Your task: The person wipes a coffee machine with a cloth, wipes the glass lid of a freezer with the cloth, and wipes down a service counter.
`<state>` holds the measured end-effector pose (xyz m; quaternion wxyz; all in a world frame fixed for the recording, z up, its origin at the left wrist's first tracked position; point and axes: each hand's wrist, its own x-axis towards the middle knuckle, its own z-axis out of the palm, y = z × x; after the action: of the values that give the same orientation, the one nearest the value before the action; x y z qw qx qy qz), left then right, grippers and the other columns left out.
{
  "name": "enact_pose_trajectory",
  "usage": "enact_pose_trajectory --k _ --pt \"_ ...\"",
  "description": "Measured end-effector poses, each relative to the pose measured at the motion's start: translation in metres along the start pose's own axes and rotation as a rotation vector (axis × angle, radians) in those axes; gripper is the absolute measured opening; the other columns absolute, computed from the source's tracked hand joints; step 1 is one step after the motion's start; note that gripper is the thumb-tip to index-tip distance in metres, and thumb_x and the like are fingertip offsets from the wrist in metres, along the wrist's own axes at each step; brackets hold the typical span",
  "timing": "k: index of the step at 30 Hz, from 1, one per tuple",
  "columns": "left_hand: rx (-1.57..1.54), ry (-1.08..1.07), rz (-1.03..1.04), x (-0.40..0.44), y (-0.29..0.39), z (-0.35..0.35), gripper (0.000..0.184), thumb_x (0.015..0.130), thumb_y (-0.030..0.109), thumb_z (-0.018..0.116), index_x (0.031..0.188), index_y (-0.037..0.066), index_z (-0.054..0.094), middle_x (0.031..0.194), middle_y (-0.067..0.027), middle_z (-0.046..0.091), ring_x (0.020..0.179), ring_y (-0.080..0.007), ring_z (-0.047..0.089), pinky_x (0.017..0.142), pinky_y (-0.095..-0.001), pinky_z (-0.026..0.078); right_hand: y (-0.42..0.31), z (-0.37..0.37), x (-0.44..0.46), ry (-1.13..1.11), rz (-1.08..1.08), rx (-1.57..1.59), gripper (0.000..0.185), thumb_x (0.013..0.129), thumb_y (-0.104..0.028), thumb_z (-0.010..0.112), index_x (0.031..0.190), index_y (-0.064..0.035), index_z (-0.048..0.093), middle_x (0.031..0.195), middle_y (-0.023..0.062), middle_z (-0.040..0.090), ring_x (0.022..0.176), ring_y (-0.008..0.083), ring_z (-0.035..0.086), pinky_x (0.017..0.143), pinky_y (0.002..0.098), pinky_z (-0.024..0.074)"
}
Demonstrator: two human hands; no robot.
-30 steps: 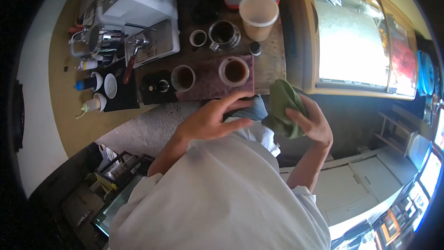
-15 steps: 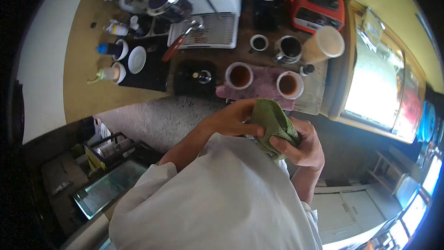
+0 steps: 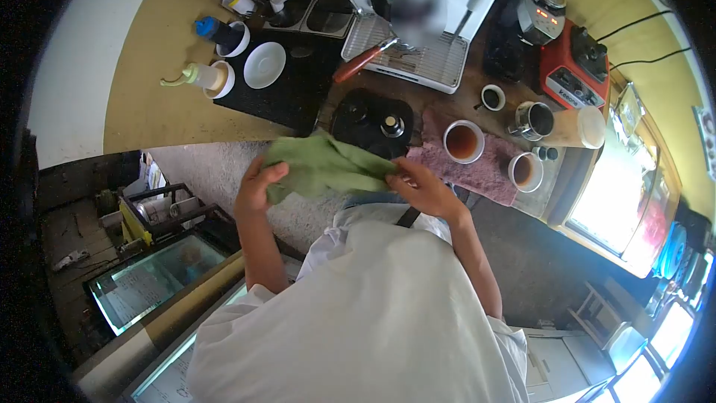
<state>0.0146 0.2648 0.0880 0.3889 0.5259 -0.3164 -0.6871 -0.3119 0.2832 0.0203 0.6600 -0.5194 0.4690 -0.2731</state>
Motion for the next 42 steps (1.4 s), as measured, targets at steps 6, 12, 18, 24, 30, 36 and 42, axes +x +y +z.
enact_pose_trajectory --k 6,12,18,24,30,36,42 --pt "0.078 0.223 -0.008 0.006 0.026 -0.070 0.038 0.089 0.018 0.070 0.120 -0.003 0.061 0.108 -0.0087 0.067 0.096 -0.0176 0.065 0.086 -0.0325 0.052 0.125 0.007 0.034 -0.267 0.165 -0.207 0.018 0.099 -0.013 0.058 0.113 -0.0046 0.066 0.105 0.0027 0.067 0.102 0.0126 0.061 0.093 0.0290 0.0476" --pt "-0.012 0.416 0.045 0.082 -0.003 -0.095 0.038 0.092 0.025 0.068 0.119 0.000 0.060 0.107 -0.0093 0.066 0.095 -0.0186 0.066 0.082 -0.0330 0.053 0.250 0.032 0.055 -0.328 0.370 -0.010 0.033 0.083 -0.006 0.066 0.116 -0.0048 0.068 0.105 0.0054 0.070 0.099 0.0168 0.063 0.093 0.0324 0.0478" --pt "-0.020 0.455 0.185 0.176 -0.070 -0.096 0.044 0.095 0.031 0.062 0.128 0.002 0.056 0.112 -0.0096 0.064 0.100 -0.0217 0.064 0.085 -0.0356 0.052 0.229 0.036 0.049 -0.501 0.340 0.063 0.056 0.075 -0.001 0.066 0.130 -0.0054 0.058 0.126 0.0048 0.059 0.119 0.0181 0.051 0.106 0.0306 0.0379" --pt "0.380 0.372 0.047 0.193 -0.075 -0.055 0.036 0.098 0.031 0.059 0.119 0.002 0.059 0.108 -0.0080 0.063 0.099 -0.0186 0.059 0.088 -0.0323 0.045 0.230 0.047 0.043 -0.441 0.256 -0.051 0.047 0.078 -0.018 0.076 0.122 -0.0098 0.059 0.117 0.0036 0.062 0.105 0.0153 0.054 0.094 0.0318 0.0444" --pt "0.493 0.215 0.161 0.195 -0.098 -0.063 0.038 0.099 0.031 0.056 0.118 -0.002 0.059 0.107 -0.0121 0.064 0.099 -0.0229 0.060 0.088 -0.0351 0.045 0.235 0.059 0.040 -0.332 0.140 0.028 0.039 0.083 -0.019 0.072 0.119 -0.0104 0.059 0.110 0.0044 0.063 0.100 0.0161 0.053 0.088 0.0342 0.0450" --pt "0.600 0.421 0.333 0.213 -0.088 -0.069 0.044 0.099 0.036 0.055 0.115 -0.005 0.058 0.103 -0.0200 0.066 0.093 -0.0321 0.063 0.084 -0.0412 0.048 0.222 0.063 0.040 -0.224 0.171 0.001 0.033 0.085 -0.013 0.068 0.118 -0.0102 0.062 0.112 0.0057 0.066 0.108 0.0174 0.056 0.096 0.0352 0.0445" --pt "1.029 0.201 0.381 0.209 -0.117 -0.057 0.042 0.097 0.025 0.054 0.119 -0.010 0.054 0.120 -0.0353 0.057 0.113 -0.0506 0.054 0.095 -0.0467 0.046 0.223 0.058 0.039 -0.205 0.183 0.271 0.031 0.086 -0.004 0.065 0.117 -0.0064 0.063 0.112 0.0072 0.066 0.109 0.0150 0.058 0.096 0.0309 0.0461"
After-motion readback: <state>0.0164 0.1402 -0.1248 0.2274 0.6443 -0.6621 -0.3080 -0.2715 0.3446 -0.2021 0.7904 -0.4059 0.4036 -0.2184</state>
